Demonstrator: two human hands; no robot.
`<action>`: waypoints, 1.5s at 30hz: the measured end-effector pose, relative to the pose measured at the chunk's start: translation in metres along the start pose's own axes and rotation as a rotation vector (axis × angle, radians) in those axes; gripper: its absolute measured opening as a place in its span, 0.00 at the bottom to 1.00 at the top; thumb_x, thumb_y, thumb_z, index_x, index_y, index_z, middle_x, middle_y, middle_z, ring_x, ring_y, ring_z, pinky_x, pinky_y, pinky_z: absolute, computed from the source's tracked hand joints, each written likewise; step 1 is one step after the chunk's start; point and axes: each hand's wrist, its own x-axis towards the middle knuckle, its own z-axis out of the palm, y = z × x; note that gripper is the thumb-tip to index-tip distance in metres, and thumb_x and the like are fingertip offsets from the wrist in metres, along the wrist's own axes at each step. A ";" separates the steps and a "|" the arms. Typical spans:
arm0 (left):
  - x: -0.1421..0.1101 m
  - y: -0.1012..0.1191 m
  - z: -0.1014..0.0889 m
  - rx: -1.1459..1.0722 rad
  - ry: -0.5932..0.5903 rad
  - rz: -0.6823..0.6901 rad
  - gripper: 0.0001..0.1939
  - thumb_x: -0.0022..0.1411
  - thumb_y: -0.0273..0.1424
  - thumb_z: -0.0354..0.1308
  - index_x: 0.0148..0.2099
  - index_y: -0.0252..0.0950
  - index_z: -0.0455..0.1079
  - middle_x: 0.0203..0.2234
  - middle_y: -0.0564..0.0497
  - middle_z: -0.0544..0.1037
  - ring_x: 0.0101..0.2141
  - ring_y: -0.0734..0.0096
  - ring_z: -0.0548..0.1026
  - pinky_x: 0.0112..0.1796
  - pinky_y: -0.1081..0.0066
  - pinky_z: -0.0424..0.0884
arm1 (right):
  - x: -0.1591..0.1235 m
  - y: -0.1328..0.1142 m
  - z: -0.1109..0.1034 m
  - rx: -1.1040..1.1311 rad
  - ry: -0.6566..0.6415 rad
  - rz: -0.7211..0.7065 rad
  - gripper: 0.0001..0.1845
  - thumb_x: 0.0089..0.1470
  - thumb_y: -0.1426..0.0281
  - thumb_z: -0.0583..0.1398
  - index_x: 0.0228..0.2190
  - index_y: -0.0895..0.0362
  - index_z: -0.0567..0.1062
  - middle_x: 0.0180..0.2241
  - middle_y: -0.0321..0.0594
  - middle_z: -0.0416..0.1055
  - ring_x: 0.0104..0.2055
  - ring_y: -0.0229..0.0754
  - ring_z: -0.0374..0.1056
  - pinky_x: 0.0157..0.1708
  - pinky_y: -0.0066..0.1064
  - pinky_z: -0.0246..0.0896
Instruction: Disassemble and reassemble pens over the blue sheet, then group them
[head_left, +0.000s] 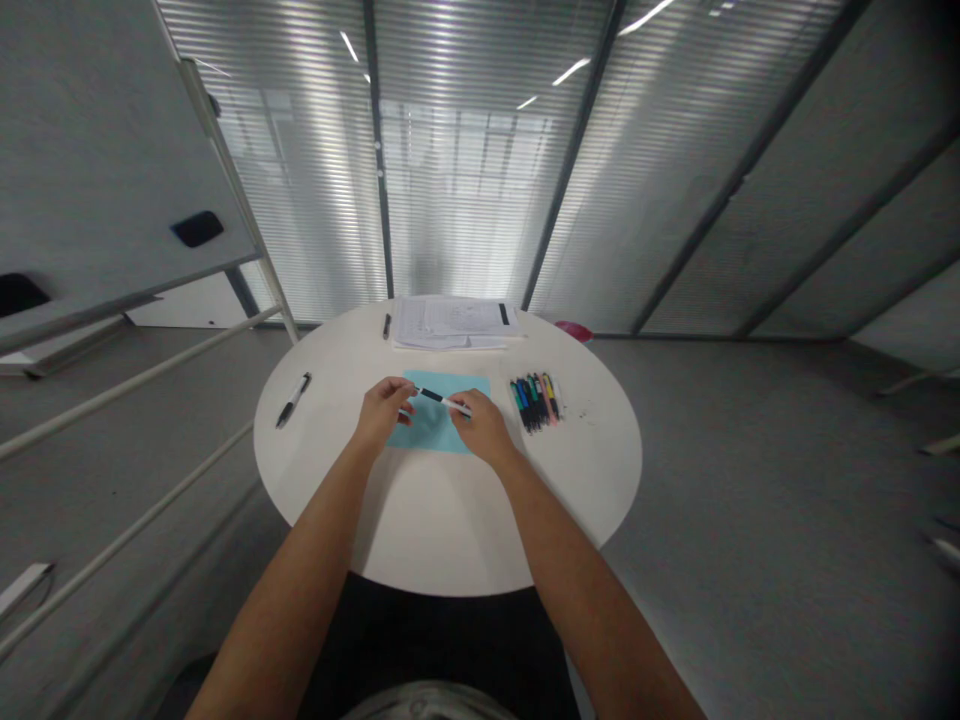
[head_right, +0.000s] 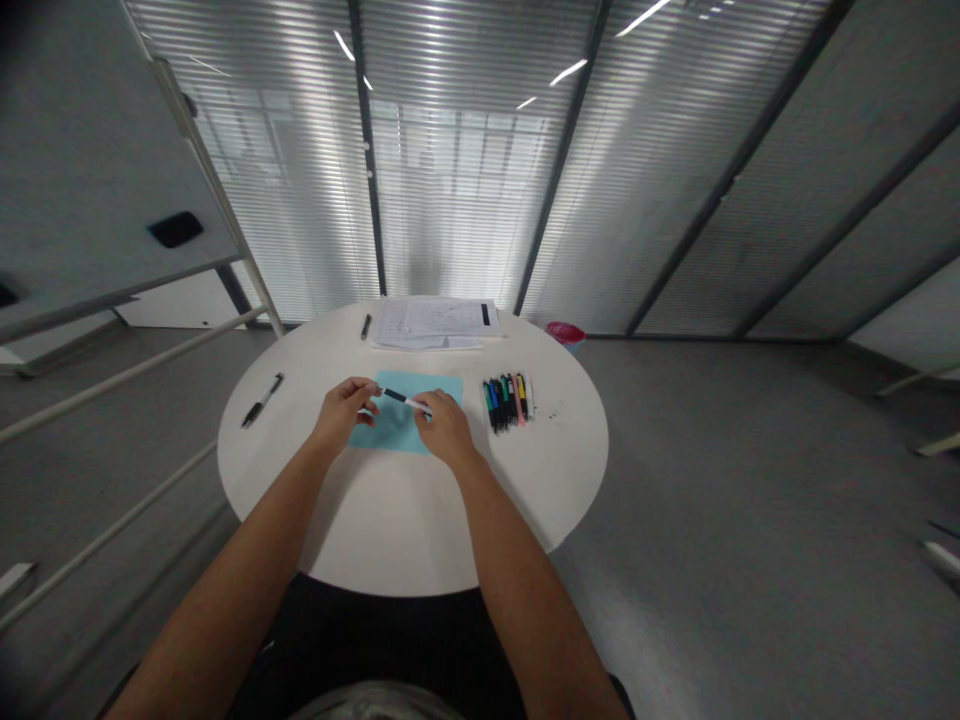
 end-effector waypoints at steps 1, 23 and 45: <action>0.000 -0.001 0.000 0.009 0.000 0.003 0.14 0.48 0.39 0.62 0.34 0.34 0.68 0.29 0.51 0.74 0.20 0.76 0.70 0.18 0.74 0.66 | 0.000 0.001 0.000 -0.006 0.008 0.000 0.09 0.53 0.73 0.55 0.35 0.53 0.74 0.35 0.39 0.70 0.40 0.42 0.64 0.43 0.34 0.60; 0.001 0.001 0.000 0.030 -0.007 -0.009 0.13 0.46 0.34 0.62 0.35 0.35 0.69 0.27 0.51 0.74 0.19 0.76 0.69 0.17 0.75 0.65 | 0.002 0.003 -0.001 0.001 0.048 -0.012 0.10 0.52 0.74 0.55 0.36 0.52 0.75 0.36 0.41 0.70 0.42 0.44 0.63 0.46 0.37 0.58; 0.000 0.001 -0.004 -0.027 -0.057 -0.016 0.16 0.46 0.38 0.64 0.36 0.33 0.72 0.27 0.49 0.73 0.22 0.75 0.70 0.21 0.74 0.68 | 0.001 -0.001 -0.003 0.088 0.007 -0.043 0.11 0.56 0.71 0.56 0.39 0.54 0.76 0.35 0.40 0.70 0.37 0.39 0.66 0.41 0.30 0.62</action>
